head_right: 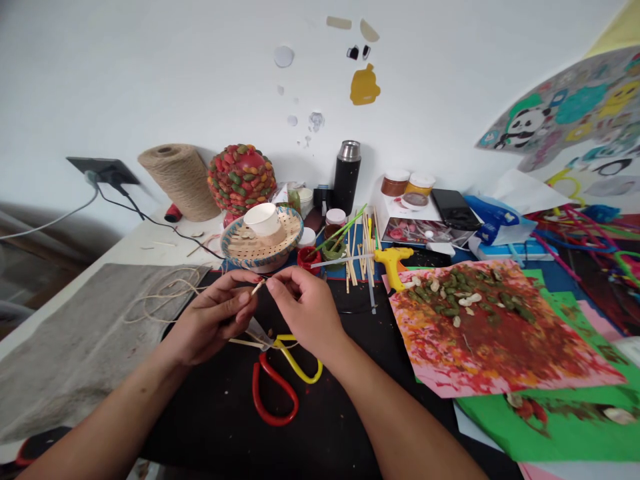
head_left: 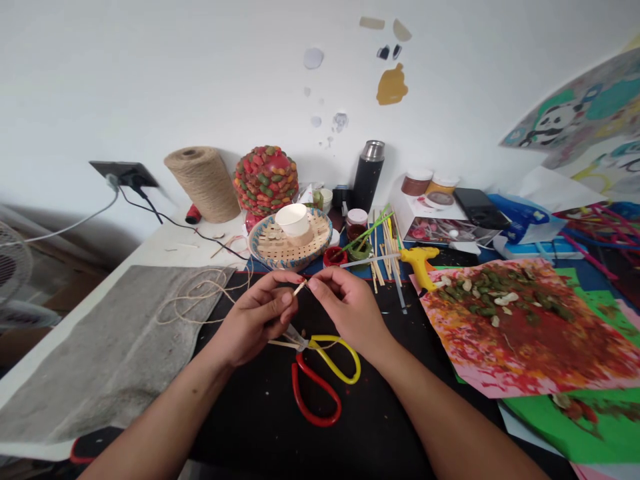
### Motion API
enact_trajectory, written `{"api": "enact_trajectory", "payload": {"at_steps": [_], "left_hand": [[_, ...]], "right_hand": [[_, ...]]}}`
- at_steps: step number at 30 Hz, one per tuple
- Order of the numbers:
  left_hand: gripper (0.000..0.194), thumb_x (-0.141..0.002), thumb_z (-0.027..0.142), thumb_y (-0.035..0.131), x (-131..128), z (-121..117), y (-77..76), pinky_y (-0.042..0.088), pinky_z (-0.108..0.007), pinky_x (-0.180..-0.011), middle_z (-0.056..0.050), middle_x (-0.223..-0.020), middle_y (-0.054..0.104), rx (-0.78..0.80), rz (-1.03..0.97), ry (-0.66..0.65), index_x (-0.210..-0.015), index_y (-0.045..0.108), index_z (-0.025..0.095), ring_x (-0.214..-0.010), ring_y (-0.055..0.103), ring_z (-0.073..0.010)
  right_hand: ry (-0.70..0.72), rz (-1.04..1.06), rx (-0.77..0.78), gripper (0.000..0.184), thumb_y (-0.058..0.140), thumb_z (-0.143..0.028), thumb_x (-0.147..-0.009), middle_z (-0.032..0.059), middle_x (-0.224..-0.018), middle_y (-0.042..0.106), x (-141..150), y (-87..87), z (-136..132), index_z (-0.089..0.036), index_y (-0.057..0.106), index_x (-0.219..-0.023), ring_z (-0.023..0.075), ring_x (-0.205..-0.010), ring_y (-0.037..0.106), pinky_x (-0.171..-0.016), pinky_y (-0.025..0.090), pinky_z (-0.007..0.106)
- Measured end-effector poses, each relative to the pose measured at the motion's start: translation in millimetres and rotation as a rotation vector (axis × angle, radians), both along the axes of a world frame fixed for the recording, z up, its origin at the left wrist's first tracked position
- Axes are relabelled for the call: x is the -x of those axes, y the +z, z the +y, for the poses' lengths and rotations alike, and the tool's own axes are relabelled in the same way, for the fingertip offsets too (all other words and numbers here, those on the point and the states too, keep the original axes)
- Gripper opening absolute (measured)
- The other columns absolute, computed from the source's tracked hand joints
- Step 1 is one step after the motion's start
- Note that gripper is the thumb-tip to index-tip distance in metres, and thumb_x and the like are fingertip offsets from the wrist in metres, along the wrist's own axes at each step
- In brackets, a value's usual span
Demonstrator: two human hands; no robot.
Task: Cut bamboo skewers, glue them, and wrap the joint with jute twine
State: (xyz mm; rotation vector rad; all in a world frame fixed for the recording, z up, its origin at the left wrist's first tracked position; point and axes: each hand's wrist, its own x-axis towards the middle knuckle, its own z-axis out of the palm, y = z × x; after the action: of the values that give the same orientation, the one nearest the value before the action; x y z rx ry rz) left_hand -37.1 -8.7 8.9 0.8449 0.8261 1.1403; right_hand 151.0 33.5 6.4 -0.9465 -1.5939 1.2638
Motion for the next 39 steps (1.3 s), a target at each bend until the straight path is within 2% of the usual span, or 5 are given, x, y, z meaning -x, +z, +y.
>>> {"api": "enact_trajectory", "payload": {"at_steps": [4,13,21,35,39], "left_hand": [[0.031,-0.090,0.029,0.082,0.0,1.2,1.5,0.021,-0.010,-0.040,0.004,-0.065,0.055,0.016,-0.030,-0.011,-0.116,0.069,0.021,-0.046,0.033,-0.0032],[0.034,-0.089,0.032,0.084,0.2,0.9,0.6,0.020,-0.011,-0.042,0.005,-0.066,0.053,0.006,-0.001,0.002,-0.117,0.067,0.021,-0.050,0.038,-0.0047],[0.027,-0.097,0.036,0.075,0.5,0.5,-7.7,0.025,-0.013,-0.046,0.005,-0.069,0.050,-0.102,0.133,-0.007,-0.119,0.066,0.024,-0.054,0.037,-0.0062],[0.030,-0.107,0.037,0.059,-3.4,-6.7,-16.1,0.034,-0.018,-0.051,0.005,-0.075,0.050,-0.330,0.422,0.049,-0.135,0.054,0.026,-0.059,0.042,-0.0094],[0.025,-0.108,0.035,0.057,-4.6,-8.6,-17.8,0.040,-0.020,-0.058,0.002,-0.081,0.056,-0.407,0.578,0.117,-0.130,0.059,0.025,-0.067,0.050,-0.0118]], "right_hand": [[0.013,0.033,0.009,0.019,0.066,-0.038,-0.098,0.0013,-0.083,0.070,0.5,0.6,-0.6,-0.021,0.070,-0.093,0.0162,-0.073,0.062,-0.066,0.047,0.028],[0.037,0.004,-0.002,0.019,0.066,-0.038,-0.098,0.0014,-0.081,0.070,-0.4,0.5,-0.3,-0.021,0.073,-0.100,0.0160,-0.069,0.059,-0.061,0.043,0.029],[0.045,0.055,-0.008,0.016,0.066,-0.036,-0.098,0.0030,-0.090,0.075,1.0,-0.7,0.0,-0.021,0.071,-0.096,0.0183,-0.082,0.070,-0.072,0.053,0.030],[0.015,0.067,0.009,0.013,0.065,-0.032,-0.096,0.0019,-0.085,0.073,3.2,-0.6,-2.0,-0.021,0.069,-0.092,0.0176,-0.077,0.068,-0.068,0.051,0.029],[0.011,0.068,0.035,0.011,0.064,-0.031,-0.095,0.0015,-0.084,0.072,4.1,0.0,-2.8,-0.021,0.067,-0.091,0.0176,-0.078,0.069,-0.069,0.053,0.029]]}}
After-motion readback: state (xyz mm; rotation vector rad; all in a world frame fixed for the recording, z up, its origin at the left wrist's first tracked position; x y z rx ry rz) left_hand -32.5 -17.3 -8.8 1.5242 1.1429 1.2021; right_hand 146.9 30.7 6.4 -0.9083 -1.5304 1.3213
